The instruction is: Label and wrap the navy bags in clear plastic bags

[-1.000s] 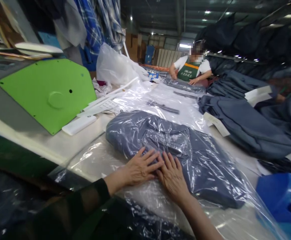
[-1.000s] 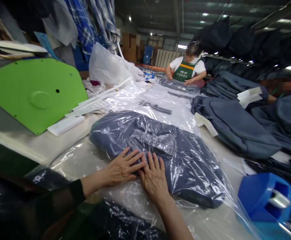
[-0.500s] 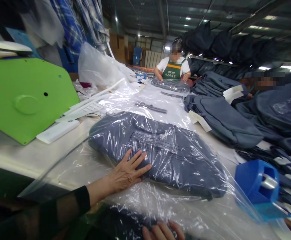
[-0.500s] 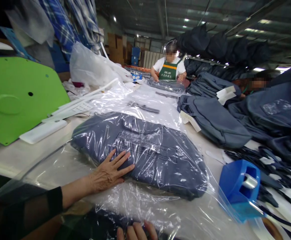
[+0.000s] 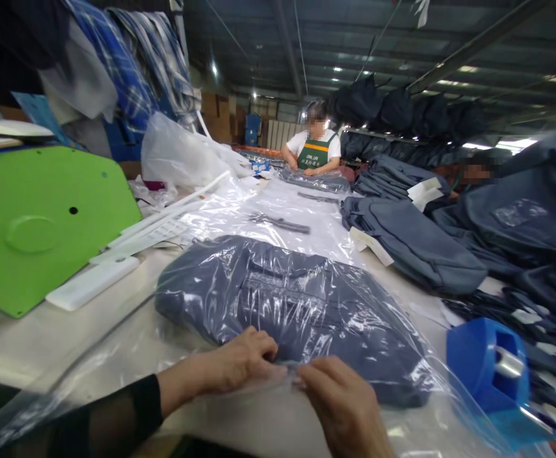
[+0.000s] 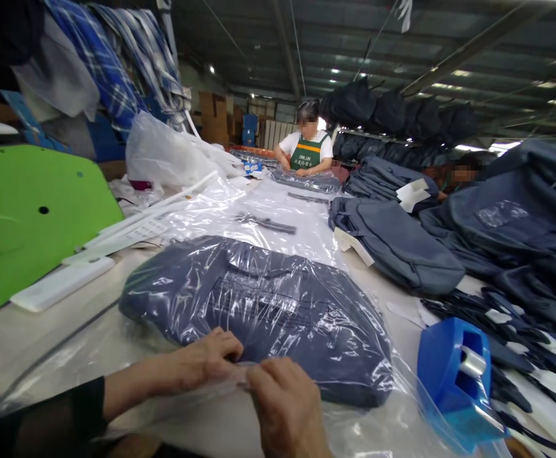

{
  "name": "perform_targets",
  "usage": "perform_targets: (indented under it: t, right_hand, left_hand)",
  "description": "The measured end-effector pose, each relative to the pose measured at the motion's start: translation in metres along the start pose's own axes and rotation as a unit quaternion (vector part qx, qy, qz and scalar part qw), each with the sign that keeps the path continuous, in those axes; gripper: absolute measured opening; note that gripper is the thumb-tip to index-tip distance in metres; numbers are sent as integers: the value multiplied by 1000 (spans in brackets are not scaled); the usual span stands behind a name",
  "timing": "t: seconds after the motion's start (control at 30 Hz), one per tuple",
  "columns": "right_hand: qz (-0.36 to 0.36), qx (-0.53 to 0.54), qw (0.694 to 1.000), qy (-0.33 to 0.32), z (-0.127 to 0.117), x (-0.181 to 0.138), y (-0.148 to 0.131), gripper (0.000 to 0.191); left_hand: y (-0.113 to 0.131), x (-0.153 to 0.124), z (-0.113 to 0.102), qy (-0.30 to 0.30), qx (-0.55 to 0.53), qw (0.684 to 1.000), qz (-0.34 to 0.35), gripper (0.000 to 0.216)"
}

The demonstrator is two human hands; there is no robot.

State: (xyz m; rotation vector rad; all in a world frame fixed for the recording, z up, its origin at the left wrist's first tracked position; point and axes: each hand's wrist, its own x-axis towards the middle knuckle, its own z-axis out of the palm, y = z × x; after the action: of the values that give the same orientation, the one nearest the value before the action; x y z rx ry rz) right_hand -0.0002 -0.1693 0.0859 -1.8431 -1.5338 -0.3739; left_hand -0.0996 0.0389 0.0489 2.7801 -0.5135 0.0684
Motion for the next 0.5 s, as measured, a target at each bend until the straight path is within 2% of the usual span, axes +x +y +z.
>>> perform_targets:
  t: [0.03,0.07,0.17,0.2,0.27,0.37,0.43,0.5]
  right_hand:
    - [60,29,997,-46,-4,15,11,32]
    - [112,40,990,-79,-6,28,23,35]
    - [193,3,974,-117,8,54,57,37]
    - [199,-14,973,-117,16,58,67,37]
    - [199,-33,973,-111,31,64,78,38]
    - [176,-43,979,-96,35,65,75,36]
    - [76,-45,994,-69,24,58,60,32]
    - [-75,-57,995,-35,8,42,39,27]
  left_hand:
    - [-5,3,-11,-41,-96,994,-19,24]
    - [-11,6,-21,-72,-206,975,-37,24]
    - [-31,12,-39,-92,-486,863,-105,29]
    - [-36,15,-41,-92,-533,830,-132,30]
    - [-43,23,-41,-113,-567,799,-166,24]
    - [-45,34,-38,-159,-538,813,-157,14]
    - [-42,35,-37,-163,-502,838,-139,10]
    - [-34,29,-36,-144,-409,897,-85,17]
